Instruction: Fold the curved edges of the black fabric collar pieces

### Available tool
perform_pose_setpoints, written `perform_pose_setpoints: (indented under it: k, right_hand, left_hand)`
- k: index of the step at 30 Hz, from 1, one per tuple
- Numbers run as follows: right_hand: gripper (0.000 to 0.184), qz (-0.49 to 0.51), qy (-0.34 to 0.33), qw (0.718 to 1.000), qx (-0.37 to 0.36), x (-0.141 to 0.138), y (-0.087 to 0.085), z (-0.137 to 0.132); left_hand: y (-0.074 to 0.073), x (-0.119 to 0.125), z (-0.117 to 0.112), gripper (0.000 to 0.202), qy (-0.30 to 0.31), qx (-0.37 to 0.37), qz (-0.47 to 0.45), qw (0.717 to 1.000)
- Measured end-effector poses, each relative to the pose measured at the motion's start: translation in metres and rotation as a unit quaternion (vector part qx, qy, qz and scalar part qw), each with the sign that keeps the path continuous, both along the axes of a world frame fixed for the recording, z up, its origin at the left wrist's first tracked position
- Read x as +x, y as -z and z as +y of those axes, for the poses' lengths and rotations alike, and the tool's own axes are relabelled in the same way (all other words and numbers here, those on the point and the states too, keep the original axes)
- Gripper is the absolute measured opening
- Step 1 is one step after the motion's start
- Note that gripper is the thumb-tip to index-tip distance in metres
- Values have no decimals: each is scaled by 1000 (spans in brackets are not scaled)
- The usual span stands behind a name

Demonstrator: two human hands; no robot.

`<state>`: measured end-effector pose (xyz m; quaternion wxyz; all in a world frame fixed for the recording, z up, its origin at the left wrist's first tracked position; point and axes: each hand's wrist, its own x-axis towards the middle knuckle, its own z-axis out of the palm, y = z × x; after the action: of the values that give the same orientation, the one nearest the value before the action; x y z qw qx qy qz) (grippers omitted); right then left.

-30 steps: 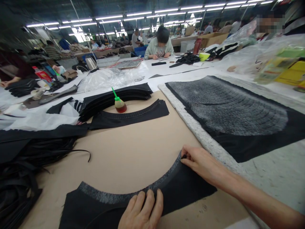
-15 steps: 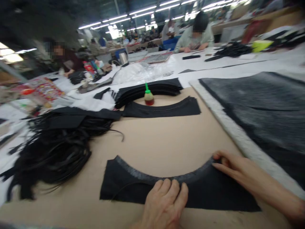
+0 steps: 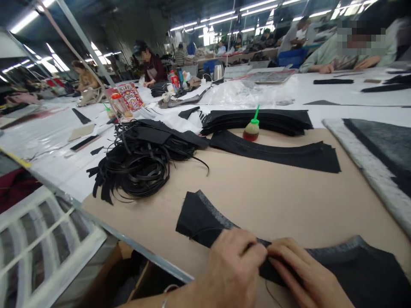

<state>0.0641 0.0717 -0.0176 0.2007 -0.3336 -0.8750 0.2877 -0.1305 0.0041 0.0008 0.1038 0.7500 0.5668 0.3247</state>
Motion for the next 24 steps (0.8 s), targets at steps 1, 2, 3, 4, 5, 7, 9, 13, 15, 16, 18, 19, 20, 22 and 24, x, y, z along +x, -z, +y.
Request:
perform_pose_setpoints:
  k: [1,2,3,4,5,7,9,13,15,16,18,19,20,22,24]
  right_hand:
    - [19,-1,-4,1000,6,-4,2,-1]
    - [20,2,-3,1000,19,-7,3,-2]
    - [22,5,-1,999,34,-8,5,-3]
    - [23,6,-1,999,49,-8,6,-4]
    - [25,3,-2,998,63,-7,8,-5]
    - [27,-10,0,995,94,-6,9,-7]
    - [29,-22,1,991,130,-5,10,-8]
    - [37,-36,-7,979,199,-3,13,-9]
    - [43,-47,-16,973,223,-1,16,-9]
    - [46,-52,-19,971,233,-1,18,-10]
    - [49,-62,-24,967,247,1,20,-10]
    - [50,-67,-25,965,254,1,21,-10]
    - [51,-70,-27,963,261,1,22,-10]
    - [52,-68,-28,959,275,0,21,-10]
    - [52,-63,-29,955,287,-1,19,-10]
  left_hand:
    - [-10,-12,1,22,-55,-41,-20,997]
    - [-18,-23,4,19,-99,-88,-29,991]
    - [-26,-33,8,15,-124,-139,-28,982]
    - [-31,-42,12,15,-129,-188,-27,973]
    - [-34,-49,17,16,-124,-229,-25,965]
    - [-36,-58,25,17,-95,-282,-28,954]
    - [-33,-62,32,15,-69,-313,-46,946]
    - [-30,-65,40,11,-65,-320,-53,944]
    - [-31,-66,43,11,-67,-293,-20,954]
    - [-31,-66,44,11,-66,-283,-3,957]
    - [-30,-67,46,10,-65,-279,18,958]
    - [-28,-67,46,9,-66,-279,23,958]
    - [-26,-67,47,8,-68,-278,25,958]
    - [-21,-68,46,7,-72,-266,27,961]
    - [-18,-69,46,7,-73,-253,31,964]
